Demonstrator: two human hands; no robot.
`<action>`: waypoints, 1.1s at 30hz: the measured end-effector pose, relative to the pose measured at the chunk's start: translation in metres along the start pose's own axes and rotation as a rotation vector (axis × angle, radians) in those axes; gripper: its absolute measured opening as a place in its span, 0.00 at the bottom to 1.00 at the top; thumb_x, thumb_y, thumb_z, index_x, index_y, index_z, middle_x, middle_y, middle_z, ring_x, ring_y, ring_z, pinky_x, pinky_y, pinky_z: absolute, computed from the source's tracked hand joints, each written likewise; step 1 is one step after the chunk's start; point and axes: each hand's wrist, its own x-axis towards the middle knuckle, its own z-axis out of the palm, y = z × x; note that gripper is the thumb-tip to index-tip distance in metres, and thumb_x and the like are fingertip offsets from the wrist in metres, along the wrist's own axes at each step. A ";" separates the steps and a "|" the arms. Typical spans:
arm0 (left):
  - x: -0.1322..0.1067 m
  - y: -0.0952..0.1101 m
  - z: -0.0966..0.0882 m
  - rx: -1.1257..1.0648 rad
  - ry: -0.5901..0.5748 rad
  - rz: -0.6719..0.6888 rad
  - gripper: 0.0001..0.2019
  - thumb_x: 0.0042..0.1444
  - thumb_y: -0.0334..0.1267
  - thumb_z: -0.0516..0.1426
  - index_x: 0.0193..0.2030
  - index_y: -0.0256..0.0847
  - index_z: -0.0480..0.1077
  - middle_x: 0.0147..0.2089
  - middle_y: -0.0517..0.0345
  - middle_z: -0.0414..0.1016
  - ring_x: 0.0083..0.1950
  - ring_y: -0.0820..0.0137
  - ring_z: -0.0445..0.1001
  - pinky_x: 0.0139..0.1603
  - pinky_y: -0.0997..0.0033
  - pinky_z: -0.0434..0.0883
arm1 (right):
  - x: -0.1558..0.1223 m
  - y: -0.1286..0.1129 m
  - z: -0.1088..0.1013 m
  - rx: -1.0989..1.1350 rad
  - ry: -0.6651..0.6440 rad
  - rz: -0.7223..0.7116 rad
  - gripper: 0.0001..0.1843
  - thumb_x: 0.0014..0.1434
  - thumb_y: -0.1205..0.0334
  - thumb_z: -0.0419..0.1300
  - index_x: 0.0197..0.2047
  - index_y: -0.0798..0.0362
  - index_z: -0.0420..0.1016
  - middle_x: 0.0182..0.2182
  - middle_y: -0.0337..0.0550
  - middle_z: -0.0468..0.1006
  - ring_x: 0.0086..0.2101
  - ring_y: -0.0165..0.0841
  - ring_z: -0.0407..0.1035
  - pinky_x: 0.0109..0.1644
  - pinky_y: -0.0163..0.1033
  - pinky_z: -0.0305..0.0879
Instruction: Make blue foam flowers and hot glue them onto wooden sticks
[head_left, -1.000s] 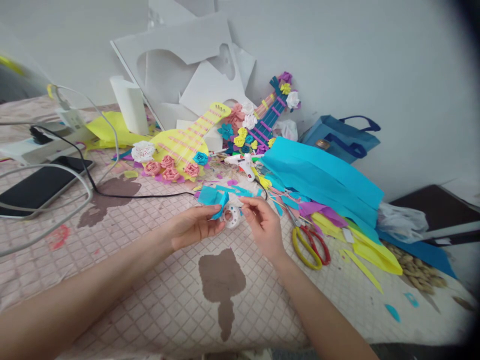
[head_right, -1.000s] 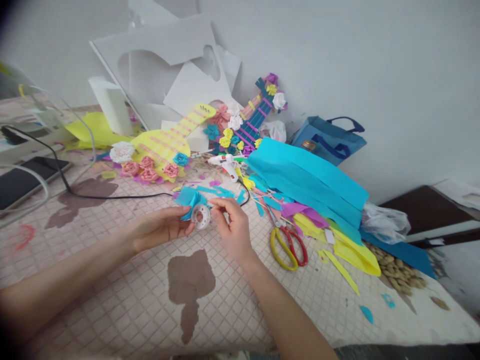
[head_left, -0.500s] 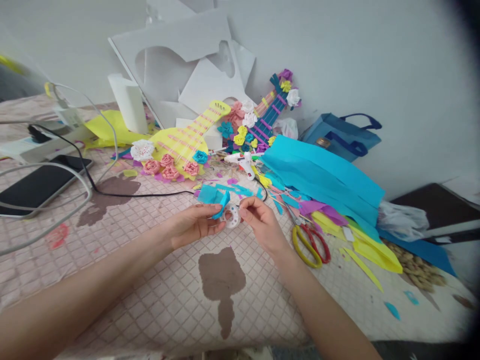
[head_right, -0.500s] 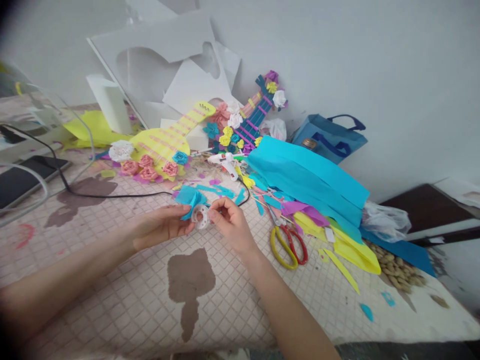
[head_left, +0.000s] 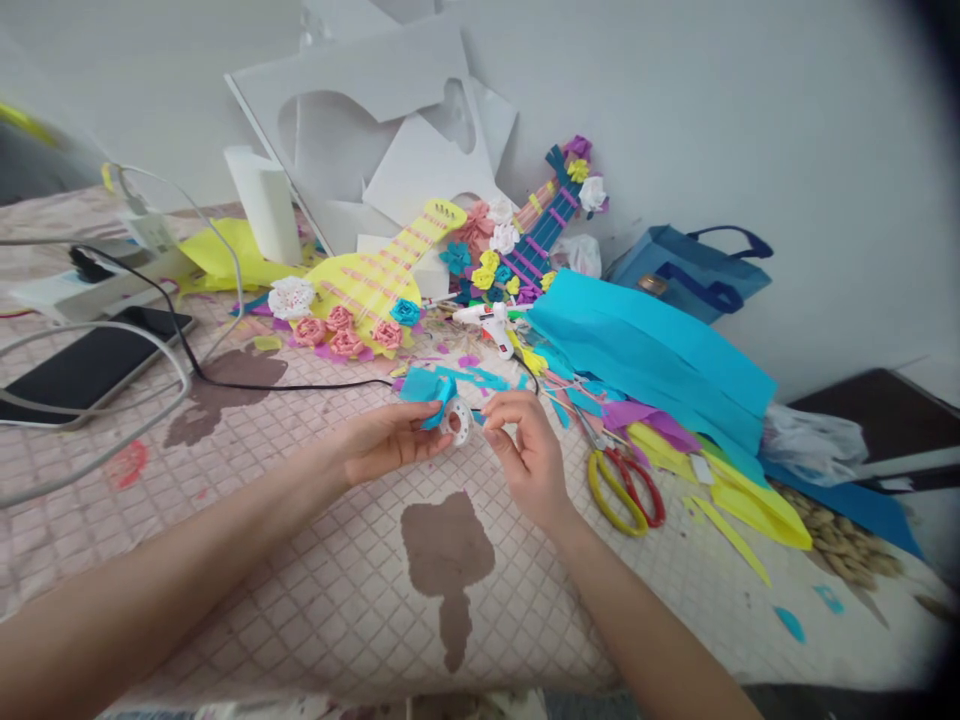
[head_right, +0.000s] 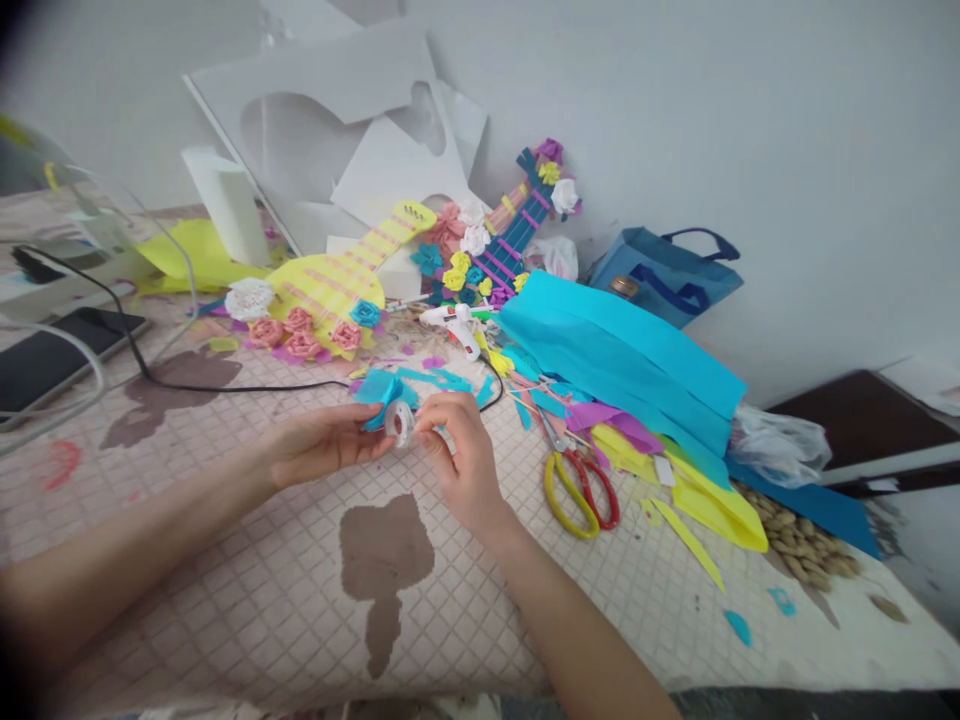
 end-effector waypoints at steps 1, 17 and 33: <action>-0.001 0.001 -0.001 0.053 0.015 0.028 0.07 0.60 0.25 0.53 0.36 0.32 0.73 0.40 0.49 0.76 0.40 0.70 0.76 0.41 0.71 0.76 | 0.001 0.000 -0.001 -0.020 -0.010 0.011 0.05 0.62 0.68 0.53 0.36 0.48 0.66 0.38 0.41 0.68 0.43 0.34 0.65 0.49 0.45 0.62; -0.011 -0.010 -0.001 1.377 0.154 0.938 0.02 0.53 0.31 0.58 0.32 0.39 0.72 0.31 0.58 0.75 0.32 0.72 0.70 0.34 0.74 0.65 | 0.000 -0.004 0.002 -0.148 -0.192 0.040 0.04 0.61 0.66 0.55 0.35 0.48 0.69 0.56 0.45 0.64 0.58 0.39 0.57 0.59 0.51 0.56; -0.013 -0.020 -0.002 1.625 0.018 1.108 0.04 0.59 0.31 0.52 0.36 0.40 0.67 0.39 0.53 0.71 0.41 0.67 0.70 0.40 0.69 0.65 | 0.001 -0.001 0.008 -0.068 -0.167 0.107 0.04 0.61 0.66 0.55 0.35 0.47 0.67 0.37 0.41 0.73 0.43 0.35 0.66 0.50 0.45 0.62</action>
